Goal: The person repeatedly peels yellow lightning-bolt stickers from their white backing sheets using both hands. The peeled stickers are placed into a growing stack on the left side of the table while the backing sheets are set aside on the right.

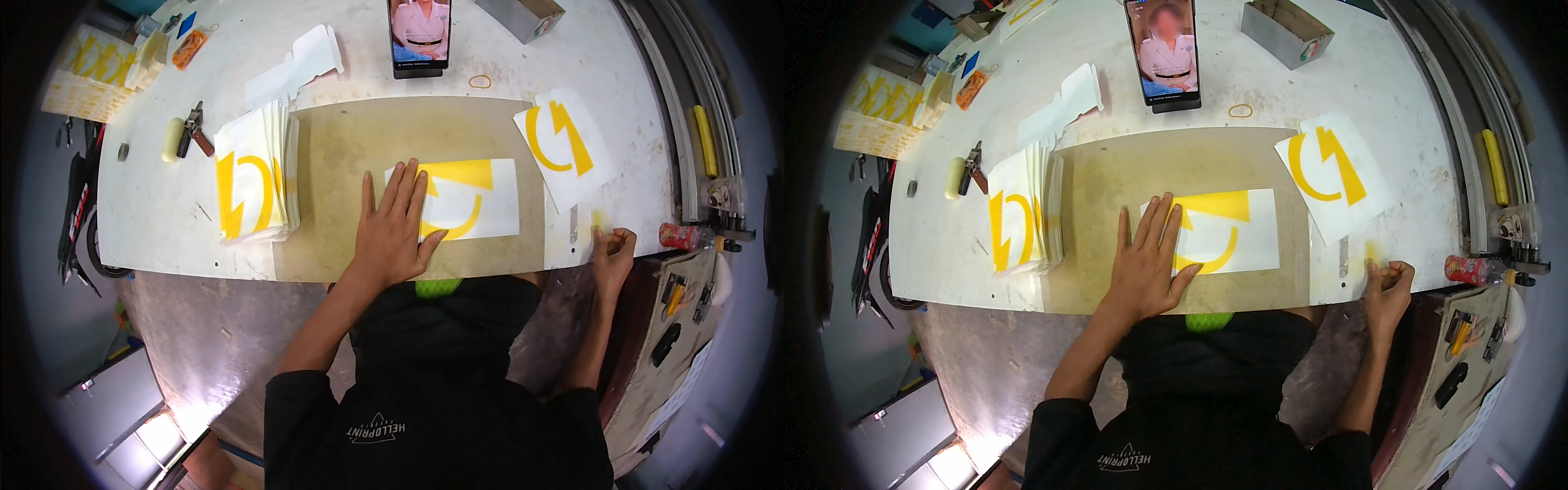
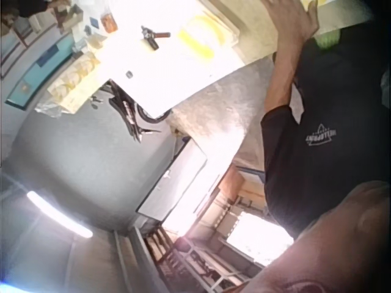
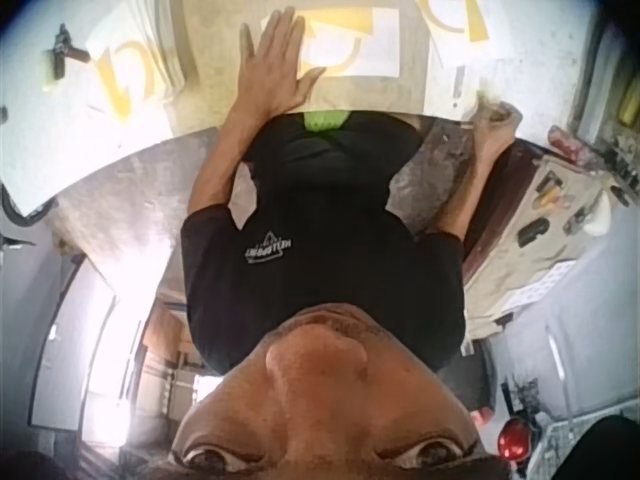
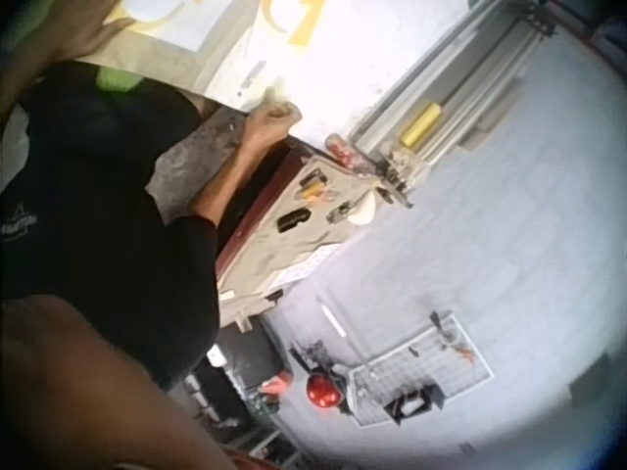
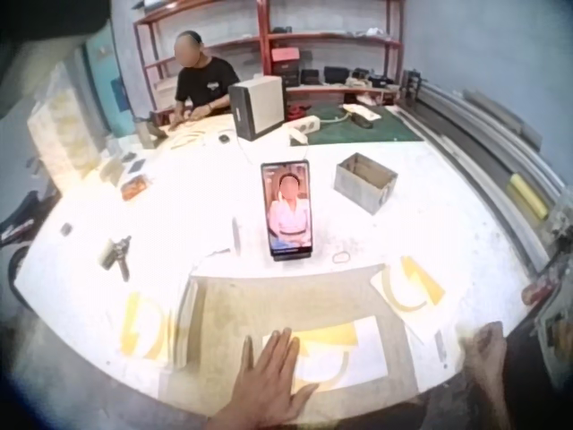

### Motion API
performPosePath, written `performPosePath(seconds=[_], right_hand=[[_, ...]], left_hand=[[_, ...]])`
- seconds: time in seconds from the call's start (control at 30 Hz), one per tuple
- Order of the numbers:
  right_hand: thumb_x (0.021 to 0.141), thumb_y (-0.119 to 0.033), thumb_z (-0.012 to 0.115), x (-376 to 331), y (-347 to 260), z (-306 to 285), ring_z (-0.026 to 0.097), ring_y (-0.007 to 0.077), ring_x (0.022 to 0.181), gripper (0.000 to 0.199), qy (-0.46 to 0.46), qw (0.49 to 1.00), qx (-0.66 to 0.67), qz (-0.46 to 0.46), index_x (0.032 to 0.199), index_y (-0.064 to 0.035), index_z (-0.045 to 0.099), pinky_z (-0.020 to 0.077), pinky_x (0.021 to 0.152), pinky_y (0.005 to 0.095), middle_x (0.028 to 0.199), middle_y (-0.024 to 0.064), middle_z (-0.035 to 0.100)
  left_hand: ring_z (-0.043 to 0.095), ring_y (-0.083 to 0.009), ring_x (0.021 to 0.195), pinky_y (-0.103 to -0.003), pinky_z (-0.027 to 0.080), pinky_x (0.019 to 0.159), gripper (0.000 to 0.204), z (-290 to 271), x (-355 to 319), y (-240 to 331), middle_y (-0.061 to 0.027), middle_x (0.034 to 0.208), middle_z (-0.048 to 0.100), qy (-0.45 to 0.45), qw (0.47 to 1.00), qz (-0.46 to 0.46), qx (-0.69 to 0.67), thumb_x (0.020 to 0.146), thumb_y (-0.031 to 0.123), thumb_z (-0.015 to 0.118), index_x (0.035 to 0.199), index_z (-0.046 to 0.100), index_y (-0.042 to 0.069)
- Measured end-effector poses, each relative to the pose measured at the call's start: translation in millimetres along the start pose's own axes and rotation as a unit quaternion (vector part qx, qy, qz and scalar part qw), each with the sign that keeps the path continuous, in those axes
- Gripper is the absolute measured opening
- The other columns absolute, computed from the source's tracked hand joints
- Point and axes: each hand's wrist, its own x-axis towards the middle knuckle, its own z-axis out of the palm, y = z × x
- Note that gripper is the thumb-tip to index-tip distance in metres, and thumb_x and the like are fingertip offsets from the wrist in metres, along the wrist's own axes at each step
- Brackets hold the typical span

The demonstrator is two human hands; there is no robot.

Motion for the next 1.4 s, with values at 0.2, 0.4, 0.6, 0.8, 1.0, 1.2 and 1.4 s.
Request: performPosePath(seconds=[0.2,0.4,0.6,0.8,1.0,1.2,1.4], right_hand=[[0.101,-0.004,0.066,-61,-117,64,0.068,0.0161,0.095,0.025,-0.083,0.958,0.228,-0.151,0.125,0.0036,0.066,0.055,0.087,0.0316,0.106,0.0108,0.071],[0.088,0.003,0.065,-79,-195,142,0.069,0.0388,0.078,0.031,-0.121,0.92,0.112,-0.356,0.119,0.0007,0.066,0.0578,0.067,0.0446,0.102,0.0176,0.069],[0.087,0.003,0.065,-50,-157,119,0.07,0.0414,0.077,0.034,-0.044,0.949,0.048,-0.309,0.12,0.0047,0.066,0.0579,0.066,0.046,0.096,0.0223,0.068],[0.089,0.005,0.065,-103,-135,88,0.073,0.0394,0.089,0.028,-0.091,0.946,0.036,-0.31,0.118,0.0049,0.068,0.0606,0.074,0.043,0.105,0.0222,0.071],[0.09,0.01,0.066,-91,-131,51,0.074,0.0319,0.085,0.025,-0.038,0.966,0.114,-0.228,0.115,0.0073,0.07,0.0587,0.069,0.0362,0.098,0.0217,0.073],[0.078,0.013,0.066,-61,-141,67,0.069,0.0333,0.092,0.043,-0.018,0.911,0.068,-0.406,0.12,0.0032,0.071,0.0552,0.082,0.0421,0.107,0.0168,0.072],[0.083,-0.007,0.063,-49,-174,124,0.062,0.0239,0.094,0.042,-0.09,0.82,-0.034,-0.565,0.123,-0.0037,0.071,0.0491,0.086,0.0423,0.105,0.0085,0.068]], left_hand=[[0.023,-0.0377,0.159,-0.064,0.007,0.126,0.087,4,2,-1,-0.0255,0.169,0.026,0.008,1.0,0.006,0.004,0.101,0.053,0.05,0.158,0.031,-0.009],[0.024,-0.0351,0.159,-0.063,0.008,0.127,0.09,4,4,-1,-0.0255,0.168,0.028,-0.004,1.0,0.003,0.024,0.098,0.053,0.054,0.159,0.031,-0.009],[0.024,-0.0368,0.159,-0.062,0.008,0.127,0.09,3,3,0,-0.0264,0.169,0.027,0.002,1.0,0.001,0.012,0.1,0.054,0.052,0.158,0.029,-0.011],[0.025,-0.0359,0.159,-0.063,0.009,0.127,0.089,6,3,-1,-0.0259,0.168,0.03,0.016,1.0,-0.001,0.001,0.098,0.053,0.055,0.156,0.034,-0.011],[0.038,-0.0379,0.15,-0.062,0.017,0.124,0.083,6,0,10,-0.0252,0.161,0.04,0.089,0.995,-0.047,0.0,0.096,0.05,0.064,0.152,0.043,-0.007],[0.056,-0.0329,0.121,-0.058,0.032,0.113,0.065,-11,-23,37,-0.0183,0.13,0.061,0.113,0.992,-0.059,-0.012,0.092,0.049,0.073,0.135,0.063,0.001],[0.043,-0.0315,0.146,-0.049,0.01,0.129,0.078,-14,58,-36,-0.0139,0.151,0.057,-0.016,0.902,0.022,-0.431,0.111,0.056,0.011,0.143,0.063,0.008]])
